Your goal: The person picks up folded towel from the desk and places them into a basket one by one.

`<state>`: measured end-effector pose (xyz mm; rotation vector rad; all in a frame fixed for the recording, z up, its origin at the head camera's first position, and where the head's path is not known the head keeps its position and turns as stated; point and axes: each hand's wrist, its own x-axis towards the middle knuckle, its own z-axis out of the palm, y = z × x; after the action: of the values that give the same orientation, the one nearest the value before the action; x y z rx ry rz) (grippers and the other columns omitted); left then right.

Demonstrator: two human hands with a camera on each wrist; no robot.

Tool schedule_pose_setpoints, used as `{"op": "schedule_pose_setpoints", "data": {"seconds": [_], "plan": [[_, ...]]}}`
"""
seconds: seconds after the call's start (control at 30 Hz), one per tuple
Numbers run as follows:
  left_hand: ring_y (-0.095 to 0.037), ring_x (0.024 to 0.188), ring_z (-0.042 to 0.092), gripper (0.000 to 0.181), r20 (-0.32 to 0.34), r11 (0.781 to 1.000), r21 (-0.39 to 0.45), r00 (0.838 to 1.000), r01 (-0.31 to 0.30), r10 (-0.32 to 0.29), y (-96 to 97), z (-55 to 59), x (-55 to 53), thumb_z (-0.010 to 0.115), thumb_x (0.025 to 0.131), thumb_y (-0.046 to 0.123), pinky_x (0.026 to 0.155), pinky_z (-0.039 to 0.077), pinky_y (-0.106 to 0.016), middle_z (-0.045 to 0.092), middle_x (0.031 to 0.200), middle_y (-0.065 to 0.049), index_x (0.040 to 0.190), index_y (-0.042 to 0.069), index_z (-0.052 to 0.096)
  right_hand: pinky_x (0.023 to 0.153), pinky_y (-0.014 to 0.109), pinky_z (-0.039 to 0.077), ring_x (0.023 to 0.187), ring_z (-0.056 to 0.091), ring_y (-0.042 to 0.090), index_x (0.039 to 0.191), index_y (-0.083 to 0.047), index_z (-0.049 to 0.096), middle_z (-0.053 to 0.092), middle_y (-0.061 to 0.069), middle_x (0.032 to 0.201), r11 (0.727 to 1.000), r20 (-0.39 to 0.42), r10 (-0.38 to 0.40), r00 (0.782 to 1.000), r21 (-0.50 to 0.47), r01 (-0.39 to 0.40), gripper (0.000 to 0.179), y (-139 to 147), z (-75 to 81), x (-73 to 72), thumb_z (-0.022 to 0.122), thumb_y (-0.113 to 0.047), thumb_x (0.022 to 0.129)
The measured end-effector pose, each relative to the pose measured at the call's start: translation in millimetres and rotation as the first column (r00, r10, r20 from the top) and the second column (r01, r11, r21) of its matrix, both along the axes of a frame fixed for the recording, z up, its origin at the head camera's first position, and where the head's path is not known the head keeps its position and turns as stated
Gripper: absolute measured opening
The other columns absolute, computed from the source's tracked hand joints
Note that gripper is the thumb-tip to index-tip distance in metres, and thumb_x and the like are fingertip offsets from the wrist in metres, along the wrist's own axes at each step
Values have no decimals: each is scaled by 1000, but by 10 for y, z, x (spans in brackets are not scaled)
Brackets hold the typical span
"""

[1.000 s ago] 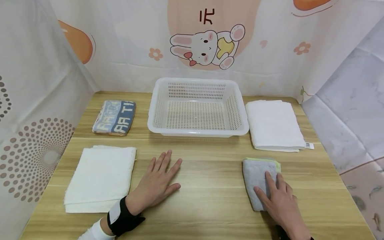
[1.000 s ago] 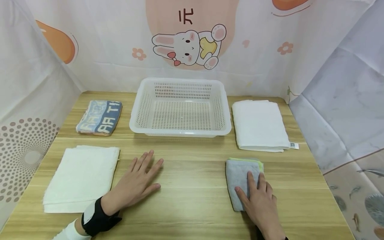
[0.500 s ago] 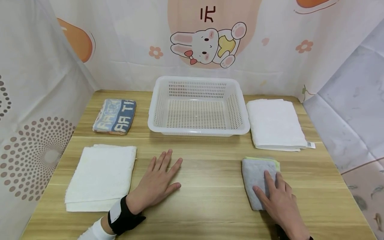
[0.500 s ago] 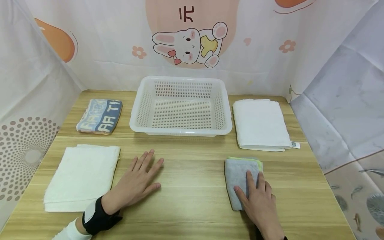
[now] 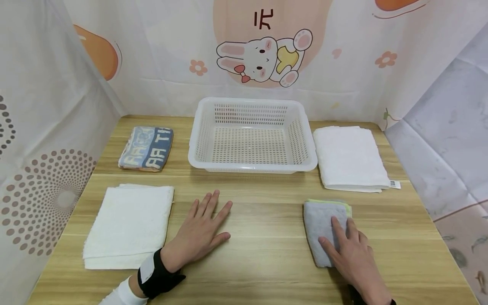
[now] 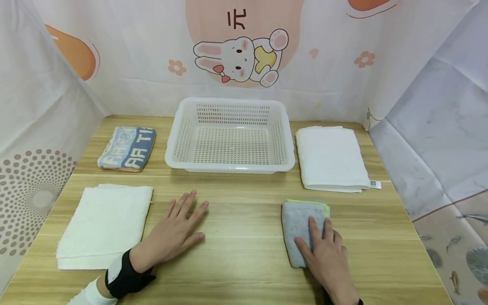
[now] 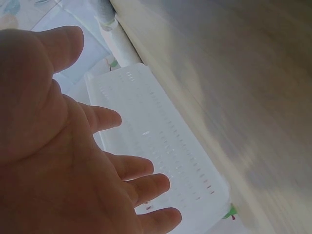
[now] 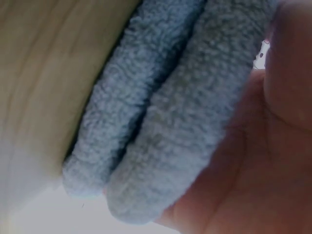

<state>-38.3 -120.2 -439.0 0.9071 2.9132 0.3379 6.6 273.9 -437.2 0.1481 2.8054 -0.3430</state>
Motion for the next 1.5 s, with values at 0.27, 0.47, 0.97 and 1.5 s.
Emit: {"op": "schedule_pose_setpoints", "data": {"seconds": [0.27,0.47,0.97,1.5], "plan": [[-44,147,22,72,-13,1000,6,1000,-2,2,3,-6,0,55,98,51,113,23,-63,19,160,-28,156,15,33,90,78,32,124,27,69,153,2,31,16,44,149,1000,-22,8,1000,-2,-8,86,-7,1,11,41,-64,99],[-44,147,21,73,-9,1000,5,1000,-5,5,5,-11,-1,55,98,52,113,23,-63,18,160,-28,156,15,33,88,78,33,124,28,69,152,3,32,17,44,149,1000,-41,22,999,0,-22,84,-17,-4,18,43,-61,99],[-44,147,22,73,6,1000,3,1000,-5,5,7,-2,2,55,98,52,113,23,-63,17,161,-28,156,15,33,89,78,33,125,26,68,153,2,31,15,44,150,1000,-15,21,1000,-6,-21,87,-51,4,4,40,-65,98],[-44,147,21,73,2,1000,0,1000,-6,6,-4,-6,-1,54,98,52,114,22,-63,18,161,-28,156,15,33,89,78,33,124,29,68,151,3,34,19,44,149,999,-67,47,997,-23,-49,82,-117,-8,5,44,-59,100]]}}
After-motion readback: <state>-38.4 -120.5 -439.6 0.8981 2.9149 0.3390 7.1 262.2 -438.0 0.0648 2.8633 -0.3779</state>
